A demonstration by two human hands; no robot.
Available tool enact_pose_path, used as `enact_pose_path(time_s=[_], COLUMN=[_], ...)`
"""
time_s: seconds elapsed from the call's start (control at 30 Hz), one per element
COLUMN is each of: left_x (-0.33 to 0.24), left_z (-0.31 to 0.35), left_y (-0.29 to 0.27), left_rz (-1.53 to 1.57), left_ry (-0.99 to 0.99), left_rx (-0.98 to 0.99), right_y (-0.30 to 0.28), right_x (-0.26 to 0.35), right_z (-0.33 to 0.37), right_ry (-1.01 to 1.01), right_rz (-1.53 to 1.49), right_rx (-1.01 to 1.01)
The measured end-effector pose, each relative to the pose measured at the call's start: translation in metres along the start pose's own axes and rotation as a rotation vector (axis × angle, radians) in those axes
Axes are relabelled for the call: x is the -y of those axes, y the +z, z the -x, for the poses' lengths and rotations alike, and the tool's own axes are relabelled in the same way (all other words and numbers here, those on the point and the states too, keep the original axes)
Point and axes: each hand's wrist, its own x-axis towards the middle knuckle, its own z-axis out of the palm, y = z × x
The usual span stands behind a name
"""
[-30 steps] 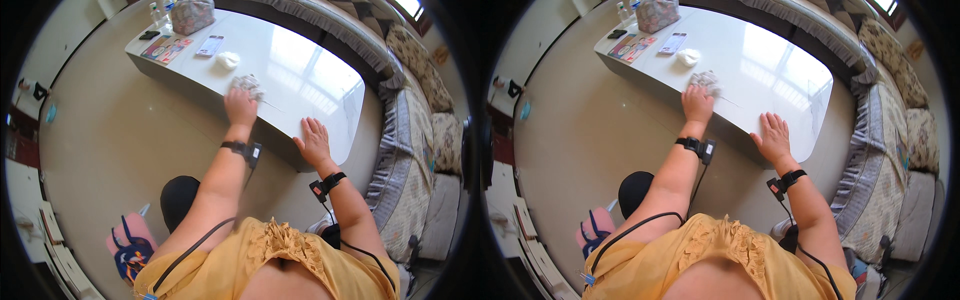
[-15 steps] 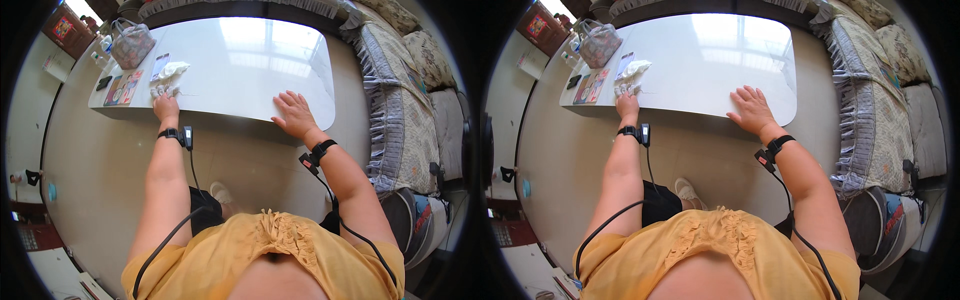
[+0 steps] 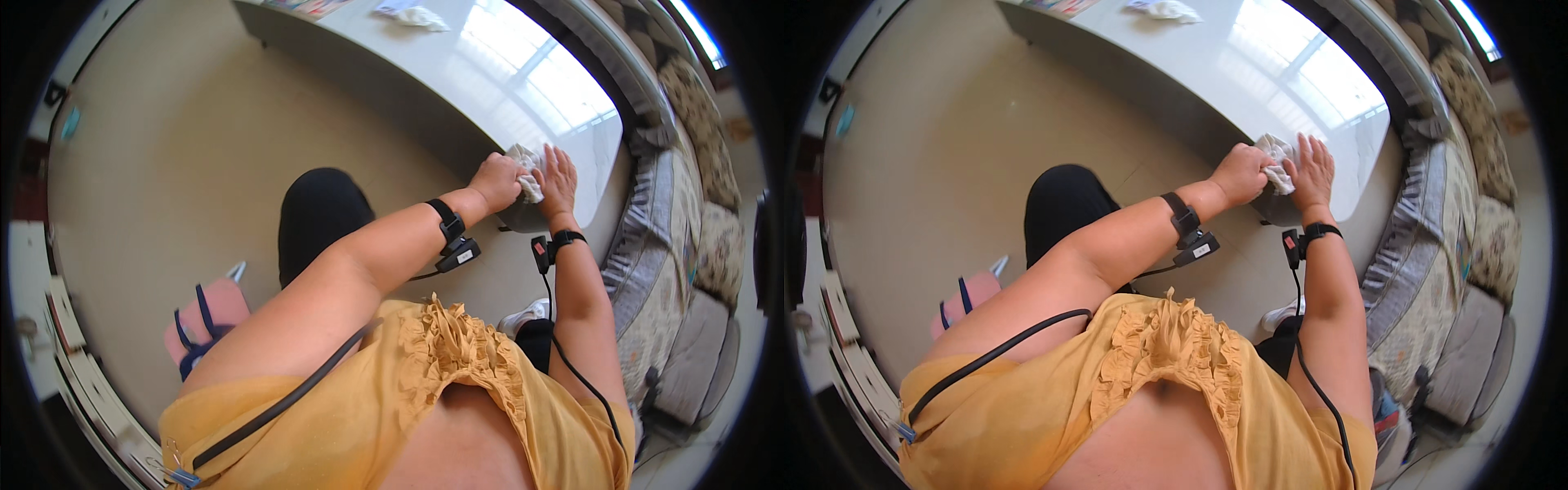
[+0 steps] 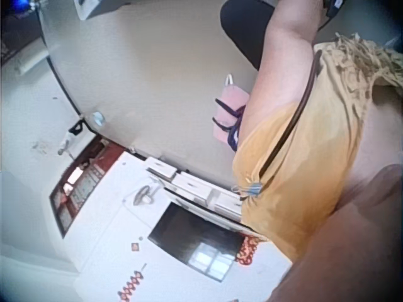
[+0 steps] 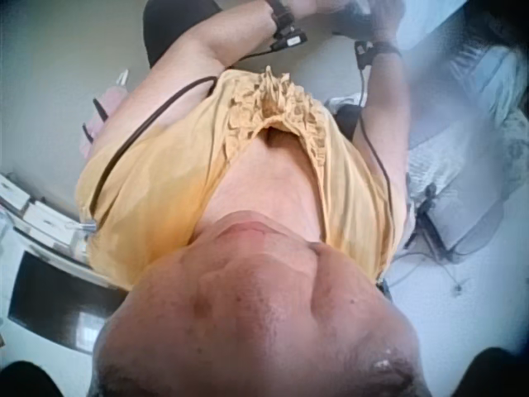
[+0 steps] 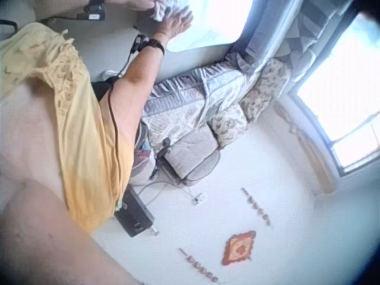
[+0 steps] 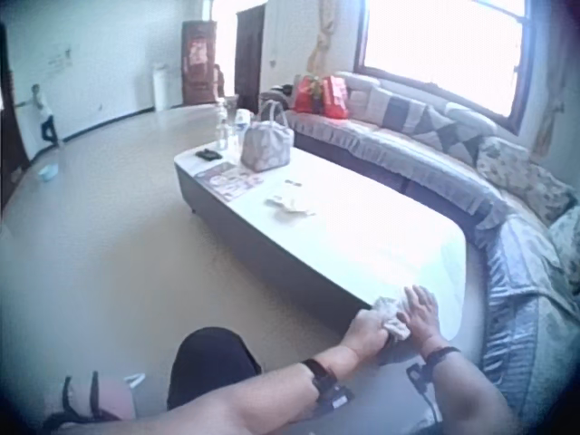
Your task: The person wets a cloth in a blue basin, wrings it out, and wipes a white coffee table and surrounding floor area. The person moves items on the table to reach underneath and wipes the table edges and floor around the table legs.
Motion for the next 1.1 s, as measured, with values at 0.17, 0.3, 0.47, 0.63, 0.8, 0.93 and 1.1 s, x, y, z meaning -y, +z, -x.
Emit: enact_pose_path(time_s=[0.17,0.3,0.47,0.63,0.8,0.93,1.1], left_x=[-0.001,0.002,0.011,0.028,0.031,0.044,0.084], left_z=[0.002,0.010,0.022,0.037,0.053,0.036,0.041], left_y=[-0.029,-0.036,-0.052,-0.083,-0.120,-0.132,-0.122], left_rz=[0.900,1.118,1.489,1.495,1.355,1.436,1.420], left_ry=[-0.667,-0.850,-0.981,-0.921,-1.012,-0.979,-1.048], left_rx=[-0.122,-0.188,-0.300,-0.419,-0.666,-0.752,-0.874], right_y=[0.002,0.001,0.004,0.007,-0.004,-0.007,-0.037], right_x=[-0.007,0.001,-0.002,-0.007,0.009,-0.018,0.038], right_z=[0.002,-0.001,-0.003,-0.011,-0.019,-0.041,-0.101], right_ry=[0.007,0.022,0.033,0.076,0.066,0.020,-0.223], right_rz=[0.060,0.081,0.015,0.006,-0.020,0.013,0.188], right_rx=[0.034,0.099,0.174,0.246,0.379,0.419,0.552])
